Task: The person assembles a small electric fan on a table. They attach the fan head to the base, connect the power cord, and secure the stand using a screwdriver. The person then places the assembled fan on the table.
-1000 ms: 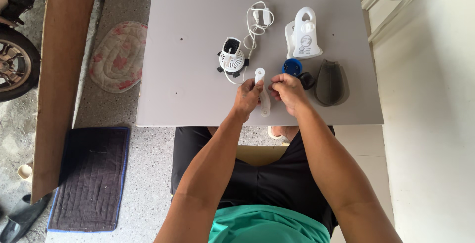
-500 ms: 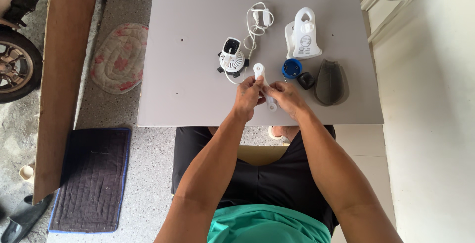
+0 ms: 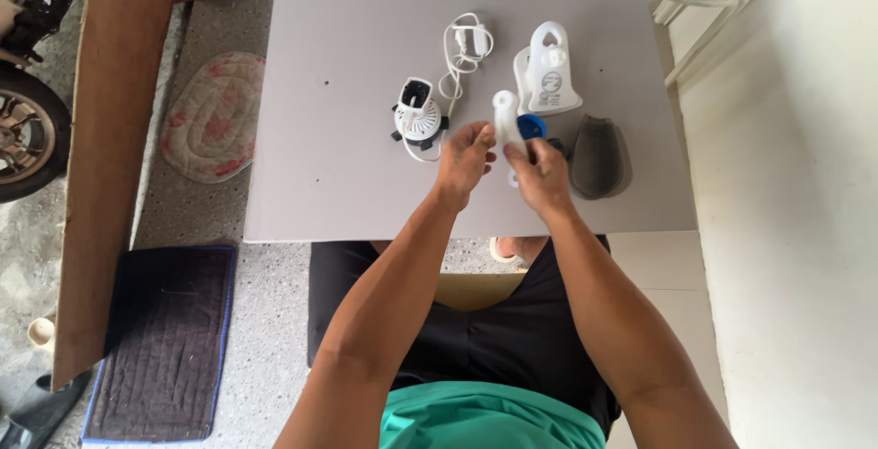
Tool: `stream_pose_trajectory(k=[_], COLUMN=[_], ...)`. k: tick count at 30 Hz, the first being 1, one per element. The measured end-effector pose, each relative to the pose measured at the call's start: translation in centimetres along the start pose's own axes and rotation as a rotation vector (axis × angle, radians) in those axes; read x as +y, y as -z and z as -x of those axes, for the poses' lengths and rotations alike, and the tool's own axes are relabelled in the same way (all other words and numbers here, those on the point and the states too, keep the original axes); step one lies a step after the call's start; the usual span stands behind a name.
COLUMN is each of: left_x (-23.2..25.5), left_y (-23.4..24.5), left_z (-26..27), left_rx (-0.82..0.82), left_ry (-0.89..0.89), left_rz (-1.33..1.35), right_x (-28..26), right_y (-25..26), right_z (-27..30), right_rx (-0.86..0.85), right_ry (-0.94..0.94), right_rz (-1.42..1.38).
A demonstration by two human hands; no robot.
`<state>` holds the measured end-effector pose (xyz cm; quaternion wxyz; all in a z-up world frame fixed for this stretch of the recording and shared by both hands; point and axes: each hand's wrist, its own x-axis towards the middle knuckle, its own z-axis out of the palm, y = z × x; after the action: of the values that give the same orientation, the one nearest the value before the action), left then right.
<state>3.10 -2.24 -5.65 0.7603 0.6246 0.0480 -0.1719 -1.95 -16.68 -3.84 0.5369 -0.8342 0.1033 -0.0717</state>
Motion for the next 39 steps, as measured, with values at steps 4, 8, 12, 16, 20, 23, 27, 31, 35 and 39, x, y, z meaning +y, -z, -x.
stream_pose_trajectory(k=[4, 8, 12, 16, 20, 23, 27, 31, 35, 39], left_x=[0.0, 0.0, 0.2, 1.0, 2.0, 2.7, 3.7, 3.6, 2.5, 1.7], left_y=[-3.0, -5.6, -8.0, -10.1, -11.2, -10.9, -11.0, -11.9, -12.8, -12.8], left_z=[-2.5, -6.0, -10.3, -12.7, -14.1, -14.4, -14.7, -14.9, -15.8, -17.1], left_rx=[0.023, 0.126, 0.275, 0.208, 0.202, 0.211, 0.187, 0.176, 0.192, 0.217], left_ry=[-0.109, -0.059, -0.134, -0.014, 0.100, 0.101, 0.071, 0.048, 0.120, 0.109], left_rz=[-0.125, -0.405, -0.711, -0.888, -0.956, -0.849, -0.909, -0.927, -0.890, -0.830], right_x=[0.4, 1.1, 2.8, 3.5, 3.7, 3.4, 2.8, 2.6, 2.9, 3.5], right_y=[3.0, 5.5, 7.4, 8.4, 8.7, 8.6, 8.4, 8.5, 8.7, 8.5], right_z=[-0.9, -2.4, -4.2, -5.6, -6.5, -6.6, -6.7, -6.9, -7.3, -7.5], right_rx=[0.090, 0.158, 0.193, 0.197, 0.169, 0.174, 0.165, 0.171, 0.188, 0.206], right_ry=[-0.023, -0.110, -0.044, -0.067, -0.126, -0.138, -0.165, -0.181, -0.174, -0.125], right_rz=[0.055, 0.014, 0.086, 0.081, 0.081, 0.069, 0.051, 0.088, 0.080, -0.002])
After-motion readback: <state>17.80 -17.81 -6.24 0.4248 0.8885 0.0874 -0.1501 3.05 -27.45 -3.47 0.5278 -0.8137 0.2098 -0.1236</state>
